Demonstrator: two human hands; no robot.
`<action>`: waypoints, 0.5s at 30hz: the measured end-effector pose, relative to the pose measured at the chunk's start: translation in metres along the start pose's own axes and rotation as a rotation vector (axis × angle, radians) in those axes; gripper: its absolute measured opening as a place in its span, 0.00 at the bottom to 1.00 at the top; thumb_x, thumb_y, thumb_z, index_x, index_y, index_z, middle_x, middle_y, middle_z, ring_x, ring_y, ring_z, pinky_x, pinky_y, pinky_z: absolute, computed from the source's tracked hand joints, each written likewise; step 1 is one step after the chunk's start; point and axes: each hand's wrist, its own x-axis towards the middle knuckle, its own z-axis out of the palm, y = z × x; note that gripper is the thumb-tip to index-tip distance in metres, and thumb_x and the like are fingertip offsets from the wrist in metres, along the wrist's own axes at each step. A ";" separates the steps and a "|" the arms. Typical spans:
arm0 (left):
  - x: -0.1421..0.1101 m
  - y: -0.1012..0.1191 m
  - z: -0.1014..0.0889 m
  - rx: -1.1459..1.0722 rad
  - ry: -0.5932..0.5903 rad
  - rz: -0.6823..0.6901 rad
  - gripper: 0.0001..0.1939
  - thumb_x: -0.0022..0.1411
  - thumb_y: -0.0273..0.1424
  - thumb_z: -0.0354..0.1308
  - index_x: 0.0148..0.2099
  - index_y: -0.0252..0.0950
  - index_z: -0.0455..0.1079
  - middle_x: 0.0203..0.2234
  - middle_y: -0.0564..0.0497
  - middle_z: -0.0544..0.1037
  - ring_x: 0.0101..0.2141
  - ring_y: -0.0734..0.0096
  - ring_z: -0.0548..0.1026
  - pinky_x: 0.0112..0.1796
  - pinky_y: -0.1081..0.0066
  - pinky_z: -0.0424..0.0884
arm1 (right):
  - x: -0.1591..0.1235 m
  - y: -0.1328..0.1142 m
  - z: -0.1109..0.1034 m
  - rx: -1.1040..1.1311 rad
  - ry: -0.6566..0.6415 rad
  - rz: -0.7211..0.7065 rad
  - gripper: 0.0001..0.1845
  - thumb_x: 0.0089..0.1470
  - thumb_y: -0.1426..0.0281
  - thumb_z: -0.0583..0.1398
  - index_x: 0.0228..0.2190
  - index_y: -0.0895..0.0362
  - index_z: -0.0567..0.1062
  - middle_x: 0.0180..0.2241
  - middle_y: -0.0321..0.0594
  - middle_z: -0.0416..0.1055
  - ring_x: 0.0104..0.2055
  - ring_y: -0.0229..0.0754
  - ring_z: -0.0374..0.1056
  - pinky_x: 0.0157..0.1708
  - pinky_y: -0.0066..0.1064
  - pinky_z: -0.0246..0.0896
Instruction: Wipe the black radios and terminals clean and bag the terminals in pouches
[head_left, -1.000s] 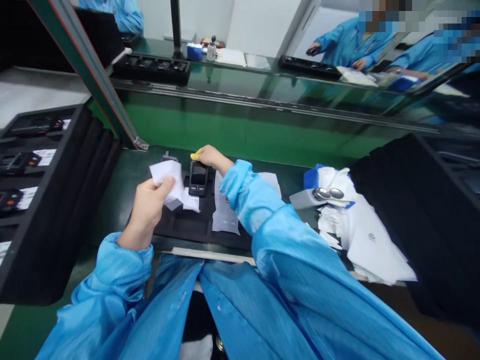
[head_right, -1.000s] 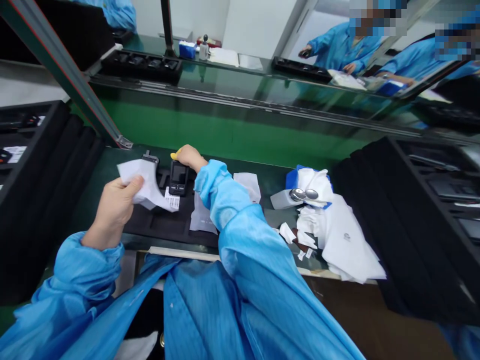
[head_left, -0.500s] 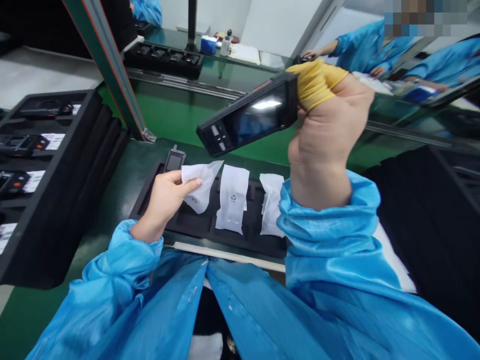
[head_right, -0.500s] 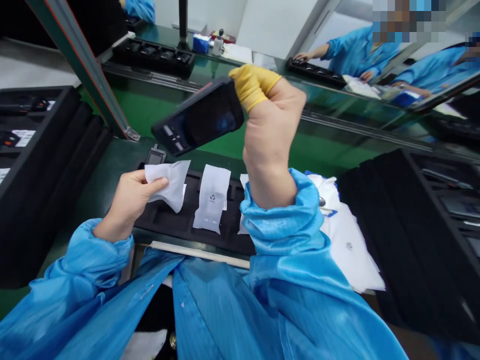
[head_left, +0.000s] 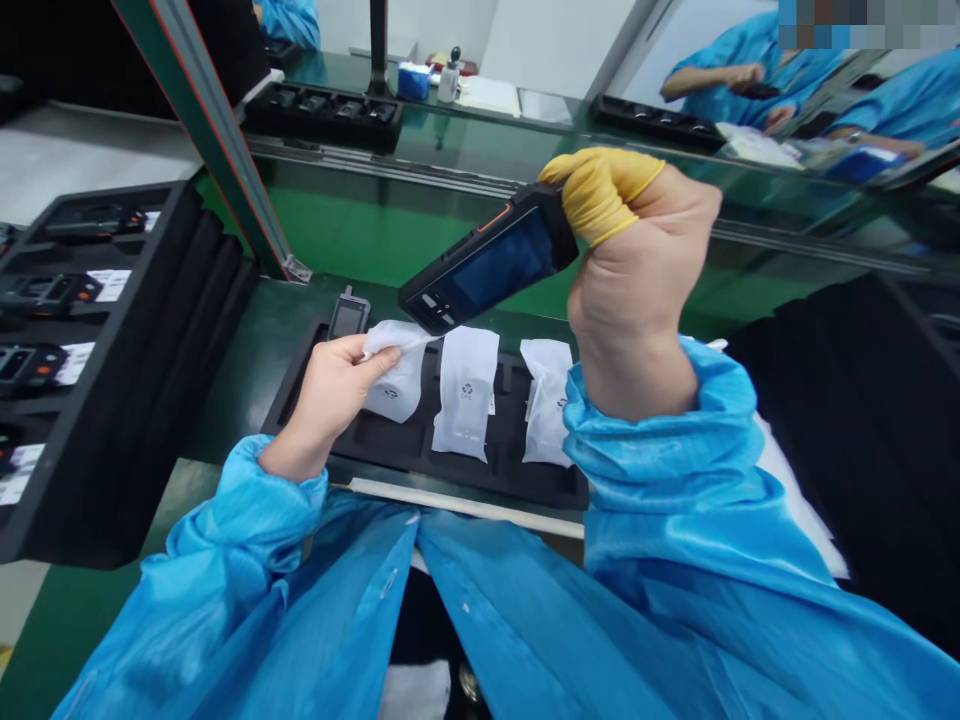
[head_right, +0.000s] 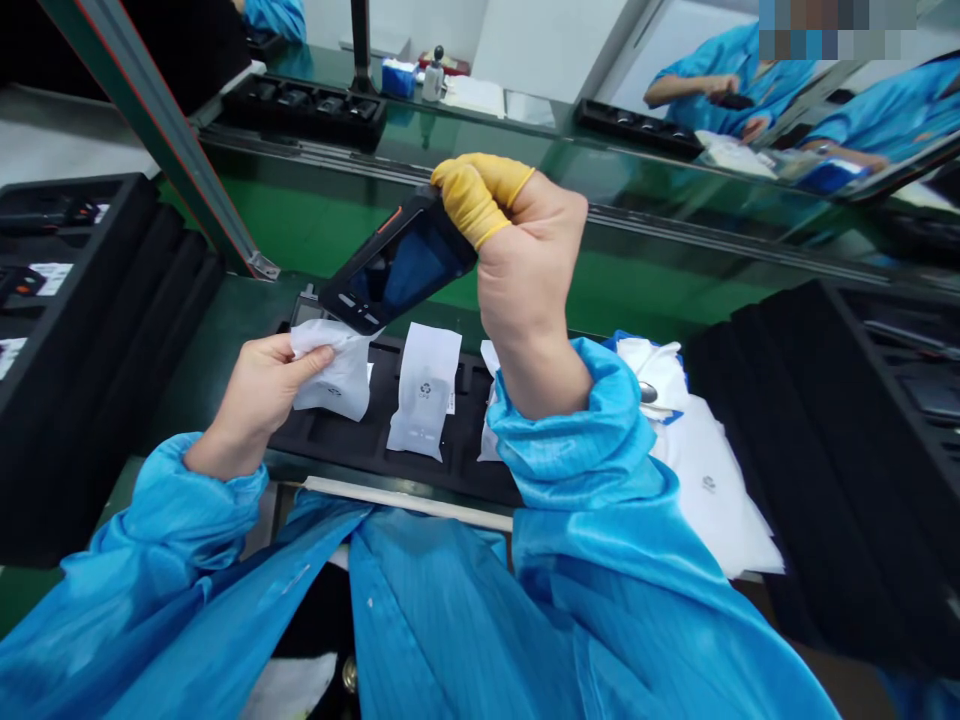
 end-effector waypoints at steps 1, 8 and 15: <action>0.000 0.001 0.001 -0.001 -0.004 0.004 0.14 0.39 0.40 0.73 0.27 0.36 0.79 0.22 0.51 0.79 0.24 0.69 0.73 0.26 0.71 0.68 | 0.000 -0.001 0.001 0.032 0.008 -0.014 0.05 0.55 0.64 0.63 0.29 0.49 0.79 0.35 0.29 0.76 0.59 0.45 0.67 0.52 0.32 0.68; 0.001 -0.002 0.006 -0.021 0.013 -0.008 0.18 0.36 0.43 0.75 0.26 0.35 0.77 0.20 0.53 0.76 0.24 0.70 0.71 0.26 0.71 0.67 | -0.010 -0.007 0.019 0.070 0.064 0.003 0.05 0.54 0.66 0.63 0.27 0.50 0.79 0.32 0.26 0.76 0.54 0.41 0.72 0.53 0.29 0.67; 0.005 -0.020 0.002 -0.035 0.070 0.051 0.24 0.45 0.52 0.69 0.21 0.35 0.72 0.16 0.55 0.69 0.20 0.77 0.64 0.23 0.73 0.59 | -0.007 -0.013 0.014 0.074 0.153 -0.128 0.04 0.47 0.68 0.66 0.23 0.50 0.83 0.25 0.22 0.77 0.37 0.33 0.76 0.44 0.26 0.65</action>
